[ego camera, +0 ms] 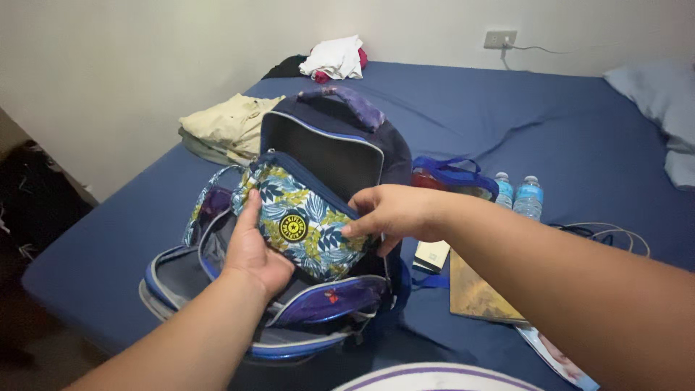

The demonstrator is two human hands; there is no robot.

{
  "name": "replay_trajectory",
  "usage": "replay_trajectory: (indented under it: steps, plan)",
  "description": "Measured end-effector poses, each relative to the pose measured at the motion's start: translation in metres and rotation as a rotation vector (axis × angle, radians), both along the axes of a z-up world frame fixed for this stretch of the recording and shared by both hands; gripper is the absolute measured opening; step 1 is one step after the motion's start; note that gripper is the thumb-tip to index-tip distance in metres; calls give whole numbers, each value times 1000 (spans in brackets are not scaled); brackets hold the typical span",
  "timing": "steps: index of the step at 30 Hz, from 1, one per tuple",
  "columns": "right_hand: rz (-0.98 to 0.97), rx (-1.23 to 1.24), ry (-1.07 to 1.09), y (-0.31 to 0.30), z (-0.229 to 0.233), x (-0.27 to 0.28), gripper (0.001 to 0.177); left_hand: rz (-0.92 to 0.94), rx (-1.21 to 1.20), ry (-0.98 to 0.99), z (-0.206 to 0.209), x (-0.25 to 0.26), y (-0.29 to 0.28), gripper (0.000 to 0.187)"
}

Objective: The person removes items from a backpack lying on a bed, taking out a pencil case, wallet, notebooks, and other small items and setting them on the bed. They then zip the backpack compartments closed, press down on the closed backpack, and later hang a set of keys on a hook next to a handbag.

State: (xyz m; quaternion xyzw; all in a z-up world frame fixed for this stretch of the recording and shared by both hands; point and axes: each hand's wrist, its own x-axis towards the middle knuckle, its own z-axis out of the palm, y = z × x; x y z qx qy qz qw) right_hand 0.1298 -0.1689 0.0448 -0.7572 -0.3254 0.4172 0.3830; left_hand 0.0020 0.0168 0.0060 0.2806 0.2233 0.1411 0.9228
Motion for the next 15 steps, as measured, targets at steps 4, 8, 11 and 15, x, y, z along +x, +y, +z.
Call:
replay_trajectory:
  steps: [4,8,11,15]
  plan:
    - [-43,-62,-33,3,-9,3,59,-9,-22,-19,-3,-1,3,49]
    - [-103,8,-10,5,-17,8,61,-30,-37,-47,-7,2,6,48]
    - [-186,87,-81,3,-19,10,62,-21,-12,-23,-6,3,5,47]
    - [-342,100,-129,4,-16,4,61,36,41,81,-1,2,0,51]
